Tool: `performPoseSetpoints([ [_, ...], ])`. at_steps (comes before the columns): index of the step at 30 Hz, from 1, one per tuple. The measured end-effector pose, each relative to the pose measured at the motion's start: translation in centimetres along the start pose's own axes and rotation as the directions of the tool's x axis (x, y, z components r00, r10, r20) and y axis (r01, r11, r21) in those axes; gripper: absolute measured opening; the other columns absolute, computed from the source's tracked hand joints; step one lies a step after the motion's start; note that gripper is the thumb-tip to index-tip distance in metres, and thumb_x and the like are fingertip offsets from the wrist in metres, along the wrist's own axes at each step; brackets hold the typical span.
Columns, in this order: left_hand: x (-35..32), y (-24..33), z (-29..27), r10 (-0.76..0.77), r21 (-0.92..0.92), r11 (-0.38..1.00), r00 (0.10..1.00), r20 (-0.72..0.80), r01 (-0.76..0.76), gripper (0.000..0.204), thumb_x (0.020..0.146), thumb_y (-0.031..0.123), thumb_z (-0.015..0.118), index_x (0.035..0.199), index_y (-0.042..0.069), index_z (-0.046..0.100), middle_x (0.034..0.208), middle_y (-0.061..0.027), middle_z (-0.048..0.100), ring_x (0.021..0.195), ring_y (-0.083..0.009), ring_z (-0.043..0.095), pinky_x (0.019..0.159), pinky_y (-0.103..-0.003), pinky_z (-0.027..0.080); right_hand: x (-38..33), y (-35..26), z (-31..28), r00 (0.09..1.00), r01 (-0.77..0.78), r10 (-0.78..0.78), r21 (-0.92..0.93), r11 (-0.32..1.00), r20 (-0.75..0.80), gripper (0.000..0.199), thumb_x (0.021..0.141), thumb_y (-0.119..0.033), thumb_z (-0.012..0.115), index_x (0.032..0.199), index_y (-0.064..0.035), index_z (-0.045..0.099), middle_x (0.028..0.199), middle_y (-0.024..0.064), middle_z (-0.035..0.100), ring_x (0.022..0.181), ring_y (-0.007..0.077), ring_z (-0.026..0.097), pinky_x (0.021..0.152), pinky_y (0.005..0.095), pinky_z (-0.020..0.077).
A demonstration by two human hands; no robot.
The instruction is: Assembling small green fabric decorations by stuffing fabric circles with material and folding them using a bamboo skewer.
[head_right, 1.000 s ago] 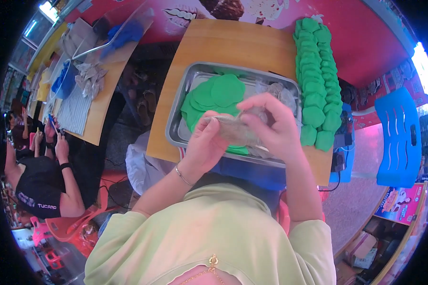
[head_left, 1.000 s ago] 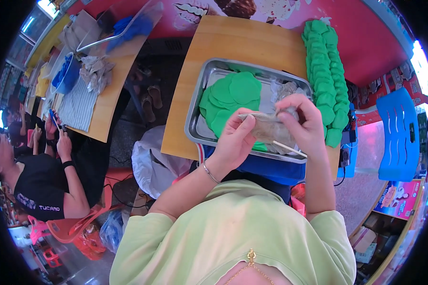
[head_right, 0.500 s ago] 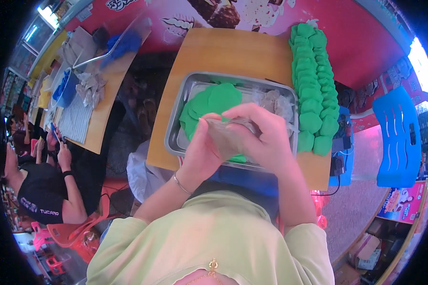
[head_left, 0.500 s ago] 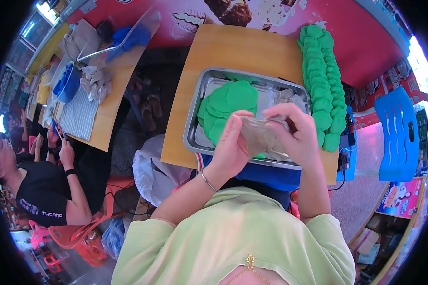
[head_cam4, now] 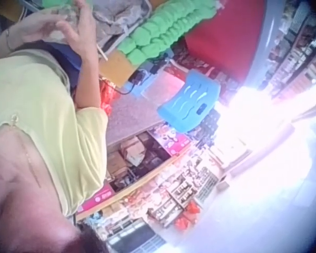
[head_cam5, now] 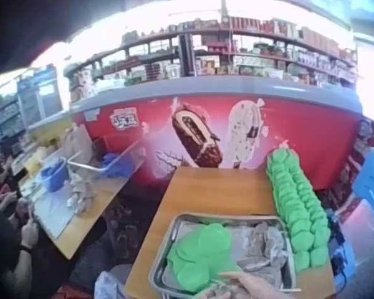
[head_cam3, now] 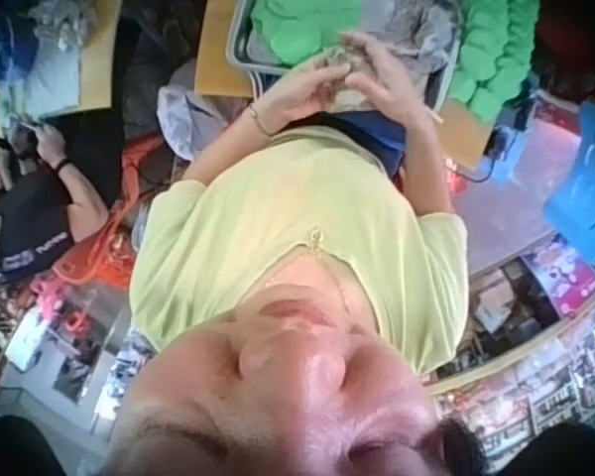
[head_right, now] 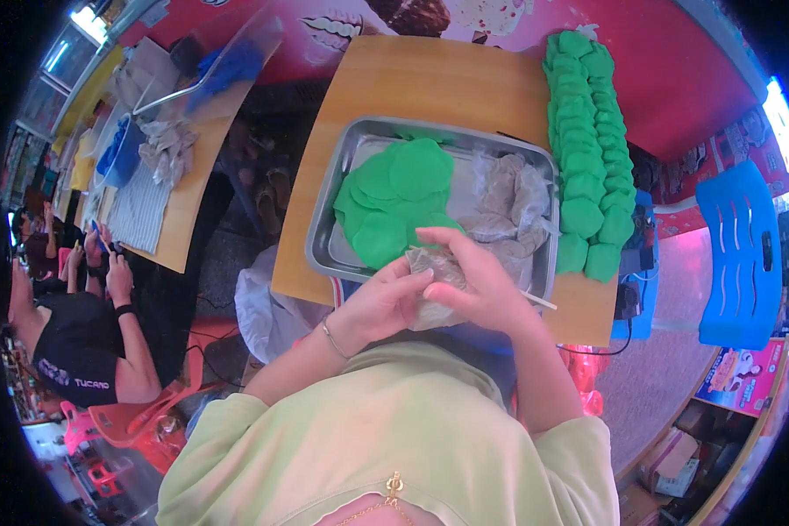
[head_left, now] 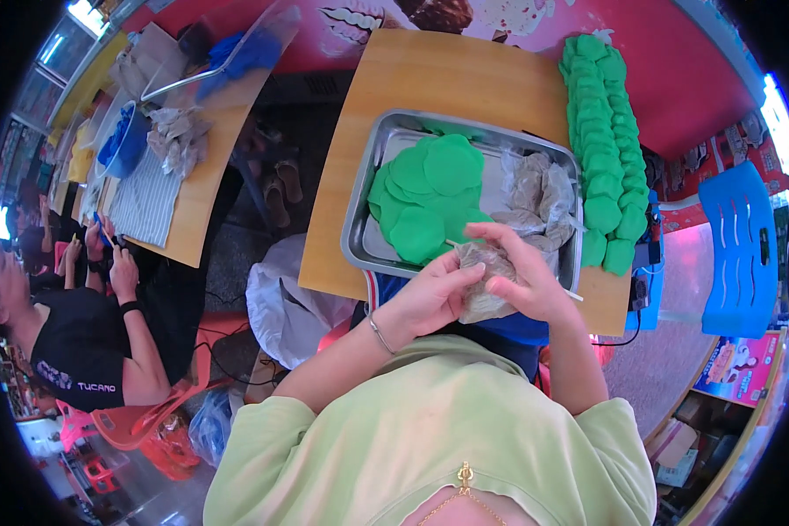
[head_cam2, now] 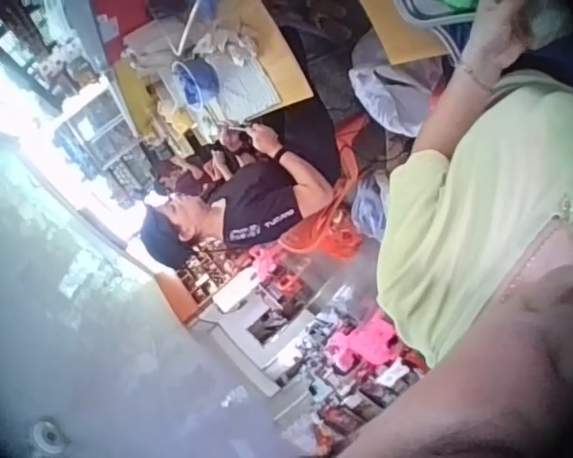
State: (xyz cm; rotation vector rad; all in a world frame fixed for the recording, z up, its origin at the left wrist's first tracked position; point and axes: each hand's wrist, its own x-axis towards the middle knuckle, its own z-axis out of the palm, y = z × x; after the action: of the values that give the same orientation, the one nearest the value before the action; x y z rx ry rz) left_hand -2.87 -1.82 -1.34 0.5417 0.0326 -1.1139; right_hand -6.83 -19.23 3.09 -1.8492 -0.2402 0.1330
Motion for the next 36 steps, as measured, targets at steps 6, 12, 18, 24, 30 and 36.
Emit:
performPoseSetpoints([
  [6, -0.9, 3.1, -0.6, 0.092, 0.376, 0.923, 0.995, -0.026, -0.075, 0.021, 0.091, 0.012, 0.055, 0.111, 0.008, 0.051, 0.099, -0.0041, 0.061, 0.085, -0.0123, 0.062, 0.071, -0.027, 0.052, -0.9, 1.5, 0.8, 0.978, -0.21, 0.208, -0.112, 0.971, -0.035, 0.046, 0.079, -0.025, 0.066, 0.116, -0.0019, 0.051, 0.095, 0.014, 0.063, 0.087, 0.0238, 0.061, 0.079, 0.0318, 0.0463],
  [12, -0.6, 4.8, -0.6, 0.579, 0.89, -0.445, 0.789, 0.204, 0.096, 0.026, 0.069, 0.02, 0.075, 0.081, 0.007, 0.056, 0.079, -0.0067, 0.057, 0.075, -0.0225, 0.06, 0.063, -0.033, 0.047, -0.3, 3.0, 0.2, 0.912, -0.342, 0.363, 0.137, 0.93, -0.192, 0.025, 0.092, -0.019, 0.052, 0.107, 0.0007, 0.055, 0.09, 0.0052, 0.059, 0.082, 0.0104, 0.054, 0.076, 0.0244, 0.0436],
  [18, 0.3, 4.4, -2.2, 0.555, 0.785, -0.589, 0.801, 0.223, 0.189, 0.027, 0.067, 0.022, 0.074, 0.078, 0.008, 0.055, 0.082, -0.0079, 0.055, 0.083, -0.027, 0.056, 0.064, -0.038, 0.049, 0.2, 3.0, 1.0, 0.935, -0.189, 0.323, 0.57, 0.8, -0.143, 0.031, 0.094, -0.02, 0.049, 0.117, 0.0012, 0.051, 0.103, 0.0014, 0.057, 0.093, 0.0088, 0.05, 0.083, 0.0234, 0.0409],
  [24, 0.5, 4.3, -2.9, 0.59, 0.903, -0.41, 0.792, 0.155, 0.128, 0.015, 0.071, 0.011, 0.069, 0.077, 0.004, 0.058, 0.075, -0.0088, 0.055, 0.075, -0.0251, 0.057, 0.064, -0.034, 0.048, 0.5, 4.1, 0.9, 0.941, -0.238, 0.325, 0.493, 0.837, -0.097, 0.024, 0.095, -0.019, 0.048, 0.112, -0.0022, 0.053, 0.099, 0.0001, 0.057, 0.091, 0.0065, 0.052, 0.08, 0.0216, 0.0416],
  [30, 0.4, 4.4, -2.1, 0.654, 0.997, -0.022, 0.754, 0.067, -0.07, 0.01, 0.077, 0.004, 0.064, 0.086, 0.0, 0.062, 0.079, -0.007, 0.059, 0.081, -0.0133, 0.059, 0.058, -0.026, 0.05, 1.7, 2.0, 2.2, 0.922, -0.376, 0.375, 0.445, 0.813, 0.093, 0.015, 0.094, -0.02, 0.051, 0.099, -0.0059, 0.054, 0.082, -0.0031, 0.054, 0.071, 0.0055, 0.05, 0.062, 0.0234, 0.0434],
  [36, 0.6, 3.0, -2.1, 0.712, 0.931, 0.221, 0.7, 0.05, -0.292, 0.01, 0.078, 0.001, 0.064, 0.087, 0.0, 0.063, 0.082, -0.0045, 0.056, 0.077, -0.0109, 0.058, 0.057, -0.022, 0.05, 2.5, 3.9, 3.3, 0.951, -0.196, 0.244, 0.239, 0.951, -0.19, 0.013, 0.089, -0.015, 0.058, 0.094, -0.0024, 0.056, 0.082, -0.0013, 0.058, 0.069, 0.0034, 0.052, 0.059, 0.0187, 0.0416],
])
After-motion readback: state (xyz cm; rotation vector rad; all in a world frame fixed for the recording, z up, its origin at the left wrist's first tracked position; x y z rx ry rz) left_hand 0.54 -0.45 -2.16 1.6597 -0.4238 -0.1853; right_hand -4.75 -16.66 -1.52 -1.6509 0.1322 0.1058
